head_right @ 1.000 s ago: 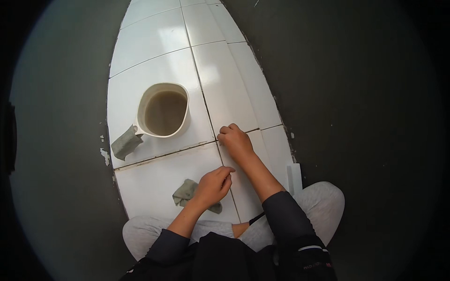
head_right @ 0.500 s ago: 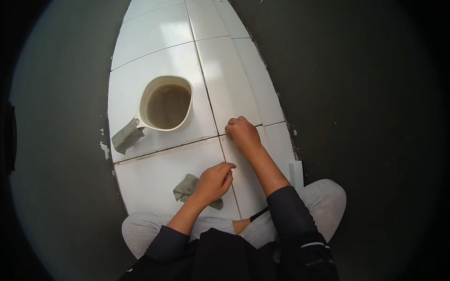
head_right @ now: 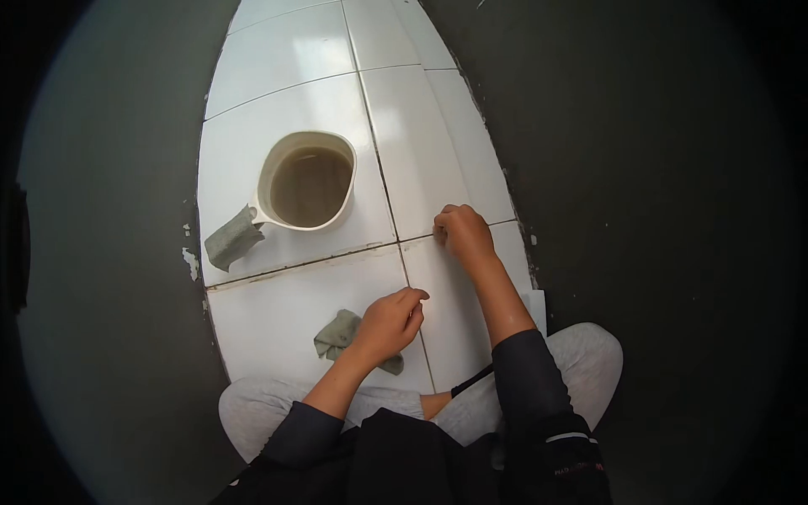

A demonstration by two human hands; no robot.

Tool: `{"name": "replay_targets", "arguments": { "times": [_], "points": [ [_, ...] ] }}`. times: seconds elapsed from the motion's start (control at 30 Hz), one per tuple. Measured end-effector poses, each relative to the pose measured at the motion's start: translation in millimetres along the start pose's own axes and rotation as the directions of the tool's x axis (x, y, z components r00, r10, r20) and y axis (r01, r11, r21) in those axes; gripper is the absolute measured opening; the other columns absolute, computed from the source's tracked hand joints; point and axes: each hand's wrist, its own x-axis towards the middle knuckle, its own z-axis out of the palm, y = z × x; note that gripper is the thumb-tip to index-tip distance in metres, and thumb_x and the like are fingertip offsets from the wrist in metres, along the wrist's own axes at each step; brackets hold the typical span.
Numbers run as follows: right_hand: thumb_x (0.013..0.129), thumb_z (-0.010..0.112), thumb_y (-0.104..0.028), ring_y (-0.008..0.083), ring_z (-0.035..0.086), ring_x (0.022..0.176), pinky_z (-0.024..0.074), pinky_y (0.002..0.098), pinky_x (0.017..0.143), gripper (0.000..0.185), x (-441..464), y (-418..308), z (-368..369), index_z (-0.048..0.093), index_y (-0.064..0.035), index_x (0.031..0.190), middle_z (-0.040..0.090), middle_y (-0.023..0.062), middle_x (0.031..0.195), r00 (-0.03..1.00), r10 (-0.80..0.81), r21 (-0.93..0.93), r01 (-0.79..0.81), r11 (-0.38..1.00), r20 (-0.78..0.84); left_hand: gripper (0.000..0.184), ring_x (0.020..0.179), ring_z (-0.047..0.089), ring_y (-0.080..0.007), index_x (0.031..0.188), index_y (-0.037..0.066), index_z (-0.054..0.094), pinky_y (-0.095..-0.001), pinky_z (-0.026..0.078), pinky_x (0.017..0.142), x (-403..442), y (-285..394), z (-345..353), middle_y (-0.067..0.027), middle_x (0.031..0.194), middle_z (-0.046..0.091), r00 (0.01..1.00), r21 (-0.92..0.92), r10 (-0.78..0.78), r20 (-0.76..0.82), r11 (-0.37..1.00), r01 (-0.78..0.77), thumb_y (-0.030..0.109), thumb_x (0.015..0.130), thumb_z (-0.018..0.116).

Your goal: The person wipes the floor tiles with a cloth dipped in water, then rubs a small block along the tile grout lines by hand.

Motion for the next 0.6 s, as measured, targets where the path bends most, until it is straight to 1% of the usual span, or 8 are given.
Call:
{"name": "replay_targets", "arguments": {
  "times": [0.03, 0.13, 0.2, 0.3, 0.4, 0.5, 0.57, 0.6],
  "points": [
    [0.067, 0.059, 0.0, 0.026, 0.057, 0.078, 0.0497, 0.0354, 0.065, 0.007, 0.5, -3.0, 1.8, 0.06, -0.0062, 0.065, 0.062, 0.0043, 0.08, 1.0, -0.003, -0.003, 0.003, 1.0, -0.003, 0.017, 0.074, 0.063, -0.0326, 0.1, 0.003, 0.059, -0.0407, 0.05, 0.065, 1.0, 0.7, 0.1, -0.0139, 0.088, 0.063, 1.0, 0.002, -0.003, 0.009, 1.0, 0.003, 0.006, 0.083, 0.054],
    [0.069, 0.059, 0.0, 0.0248, 0.057, 0.083, 0.0508, 0.0357, 0.068, 0.007, -3.9, -31.6, 20.8, 0.061, -0.0063, 0.068, 0.062, 0.0029, 0.08, 0.968, -0.226, -0.105, 0.215, 0.971, -0.111, 0.018, 0.074, 0.062, -0.0327, 0.1, 0.004, 0.058, -0.0409, 0.05, 0.065, 1.4, -2.3, 6.9, -0.0138, 0.089, 0.063, 0.999, 0.0, 0.037, -0.006, 0.999, -0.037, 0.007, 0.083, 0.055],
    [0.07, 0.057, 0.0, 0.025, 0.058, 0.083, 0.0491, 0.0346, 0.072, 0.009, -3.7, -48.4, 34.8, 0.064, -0.0057, 0.071, 0.064, 0.0043, 0.084, 0.929, -0.332, -0.046, 0.329, 0.943, -0.164, 0.018, 0.074, 0.062, -0.0327, 0.1, 0.004, 0.058, -0.041, 0.05, 0.065, -0.5, -8.1, 11.0, -0.0137, 0.089, 0.063, 0.999, 0.018, 0.03, 0.012, 0.999, -0.031, 0.007, 0.083, 0.055],
    [0.07, 0.058, 0.001, 0.0253, 0.058, 0.083, 0.0491, 0.0348, 0.072, 0.009, 0.5, -37.2, 16.7, 0.064, -0.0058, 0.071, 0.064, 0.0044, 0.084, 0.955, -0.295, 0.011, 0.296, 0.955, -0.018, 0.018, 0.074, 0.062, -0.0326, 0.101, 0.005, 0.058, -0.0412, 0.05, 0.065, -1.6, -10.7, 6.9, -0.0136, 0.089, 0.064, 0.999, 0.047, 0.0, 0.035, 0.999, -0.002, 0.008, 0.084, 0.054],
    [0.071, 0.058, -0.003, 0.0252, 0.056, 0.08, 0.0493, 0.0354, 0.065, 0.006, 5.5, 12.2, -4.1, 0.06, -0.0072, 0.067, 0.061, 0.0036, 0.078, 0.976, -0.214, -0.133, 0.216, 0.967, 0.03, 0.017, 0.074, 0.062, -0.0328, 0.1, 0.004, 0.057, -0.0425, 0.05, 0.065, -0.9, -8.9, 3.9, -0.0136, 0.087, 0.063, 1.0, 0.06, -0.017, 0.015, 0.998, 0.016, 0.008, 0.083, 0.054],
    [0.073, 0.061, -0.001, 0.0244, 0.059, 0.079, 0.0495, 0.0345, 0.068, 0.004, -2.6, 41.5, -32.0, 0.062, -0.0045, 0.072, 0.062, 0.0054, 0.081, 0.988, -0.133, -0.26, 0.149, 0.954, 0.078, 0.017, 0.075, 0.062, -0.0324, 0.101, 0.005, 0.057, -0.0424, 0.05, 0.066, -0.9, -10.7, 6.4, -0.0133, 0.087, 0.063, 1.0, 0.086, -0.008, 0.001, 0.996, 0.008, 0.008, 0.084, 0.054],
    [0.076, 0.066, 0.0, 0.0227, 0.062, 0.081, 0.0494, 0.033, 0.071, 0.007, -4.2, 37.1, -42.8, 0.064, -0.0016, 0.082, 0.065, 0.0076, 0.087, 0.975, 0.086, 0.208, -0.042, 0.977, -0.207, 0.017, 0.076, 0.062, -0.0316, 0.101, 0.006, 0.058, -0.0411, 0.049, 0.066, 0.7, -10.5, 6.4, -0.013, 0.089, 0.063, 1.0, 0.114, 0.007, -0.009, 0.993, -0.006, 0.008, 0.085, 0.053],
    [0.076, 0.066, 0.0, 0.0227, 0.062, 0.081, 0.0494, 0.033, 0.071, 0.007, 0.8, 34.5, -48.1, 0.064, -0.0016, 0.082, 0.065, 0.0076, 0.087, 0.973, 0.067, 0.207, -0.02, 0.978, -0.222, 0.017, 0.075, 0.062, -0.0325, 0.101, 0.005, 0.057, -0.0425, 0.049, 0.066, -0.2, -10.9, 6.1, -0.0133, 0.088, 0.063, 0.999, 0.119, 0.028, -0.023, 0.993, -0.025, 0.008, 0.085, 0.053]
  ]
}}
